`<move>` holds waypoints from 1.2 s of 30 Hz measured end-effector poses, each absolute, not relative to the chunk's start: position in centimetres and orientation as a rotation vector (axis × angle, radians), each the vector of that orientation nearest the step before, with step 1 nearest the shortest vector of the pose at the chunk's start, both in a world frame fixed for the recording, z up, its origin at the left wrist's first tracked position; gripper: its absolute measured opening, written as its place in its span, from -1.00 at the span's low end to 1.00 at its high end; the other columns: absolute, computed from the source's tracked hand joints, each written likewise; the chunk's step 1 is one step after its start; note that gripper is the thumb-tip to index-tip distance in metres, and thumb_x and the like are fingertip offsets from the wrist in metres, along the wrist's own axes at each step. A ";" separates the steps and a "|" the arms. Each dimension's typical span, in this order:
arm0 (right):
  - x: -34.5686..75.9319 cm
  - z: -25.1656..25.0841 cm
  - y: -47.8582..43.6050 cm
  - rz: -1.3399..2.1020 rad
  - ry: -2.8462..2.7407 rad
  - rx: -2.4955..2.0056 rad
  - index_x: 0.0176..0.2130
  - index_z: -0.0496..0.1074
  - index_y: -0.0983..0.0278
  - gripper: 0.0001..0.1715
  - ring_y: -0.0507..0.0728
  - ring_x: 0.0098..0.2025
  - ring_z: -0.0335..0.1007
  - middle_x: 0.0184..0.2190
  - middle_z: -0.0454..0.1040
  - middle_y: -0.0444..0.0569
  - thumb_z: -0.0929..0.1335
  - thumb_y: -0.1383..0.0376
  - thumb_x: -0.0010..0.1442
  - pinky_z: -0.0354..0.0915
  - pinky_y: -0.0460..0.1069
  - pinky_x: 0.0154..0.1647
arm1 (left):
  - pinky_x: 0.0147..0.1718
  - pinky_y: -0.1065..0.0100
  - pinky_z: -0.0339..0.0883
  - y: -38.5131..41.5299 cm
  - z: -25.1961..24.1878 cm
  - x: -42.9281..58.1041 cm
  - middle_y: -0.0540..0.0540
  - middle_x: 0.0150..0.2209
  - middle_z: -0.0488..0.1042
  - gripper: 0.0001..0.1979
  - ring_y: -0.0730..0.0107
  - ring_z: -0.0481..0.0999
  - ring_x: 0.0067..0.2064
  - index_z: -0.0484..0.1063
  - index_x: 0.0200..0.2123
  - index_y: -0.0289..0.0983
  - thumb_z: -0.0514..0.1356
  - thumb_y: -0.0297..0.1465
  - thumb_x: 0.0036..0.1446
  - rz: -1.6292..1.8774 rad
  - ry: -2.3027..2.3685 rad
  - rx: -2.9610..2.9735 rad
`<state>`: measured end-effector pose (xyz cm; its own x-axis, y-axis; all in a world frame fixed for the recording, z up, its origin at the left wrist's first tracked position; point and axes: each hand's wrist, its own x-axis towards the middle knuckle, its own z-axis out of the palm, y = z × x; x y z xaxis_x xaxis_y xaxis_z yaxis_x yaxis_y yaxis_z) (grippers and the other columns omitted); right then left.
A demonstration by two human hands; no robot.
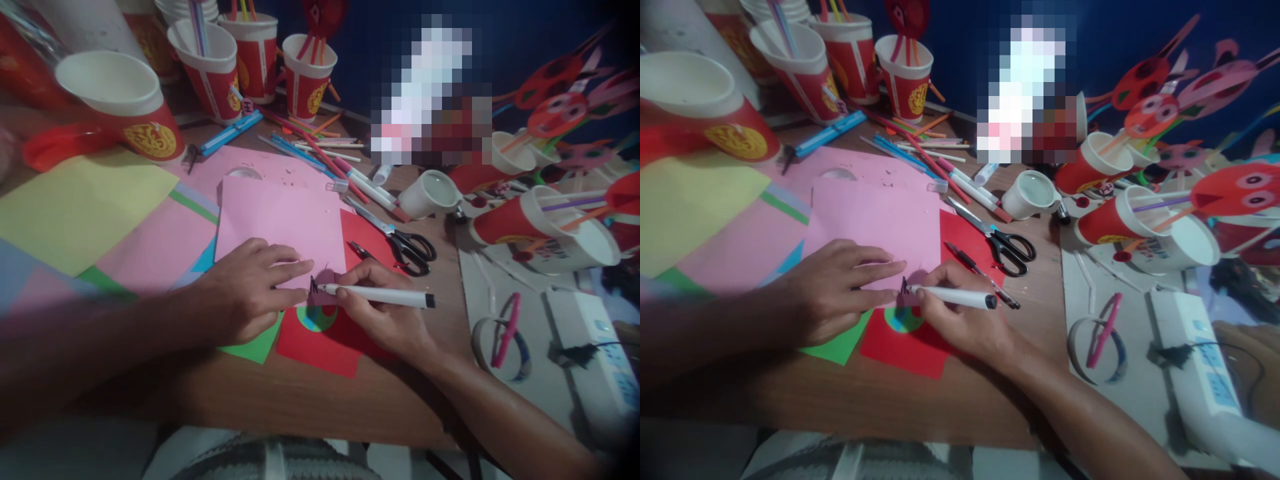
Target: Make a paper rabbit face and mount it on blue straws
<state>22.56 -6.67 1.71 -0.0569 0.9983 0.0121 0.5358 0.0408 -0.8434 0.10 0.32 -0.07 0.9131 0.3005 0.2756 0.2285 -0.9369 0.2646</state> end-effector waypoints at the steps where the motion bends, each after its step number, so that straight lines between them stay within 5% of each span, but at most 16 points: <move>1: 22.6 1.6 -6.6 0.898 -1.659 -1.571 -0.44 0.38 0.25 -0.92 -0.04 -0.59 0.28 -0.57 0.46 -0.19 0.36 0.37 0.10 0.18 -0.14 -0.58 | -0.09 0.00 0.24 0.3 -0.1 0.1 -0.21 0.14 0.39 -0.62 -0.02 0.33 0.11 0.47 -0.06 -0.21 0.16 -0.54 0.02 0.464 0.400 2.854; 36: 22.4 1.9 -6.6 0.907 -1.676 -1.614 -0.46 0.37 0.26 -0.91 -0.03 -0.60 0.27 -0.60 0.45 -0.18 0.35 0.34 0.08 0.18 -0.14 -0.61 | -0.09 0.00 0.23 0.3 -0.1 0.1 -0.21 0.14 0.39 -0.63 -0.02 0.33 0.12 0.47 -0.05 -0.20 0.15 -0.53 0.05 0.455 0.403 2.846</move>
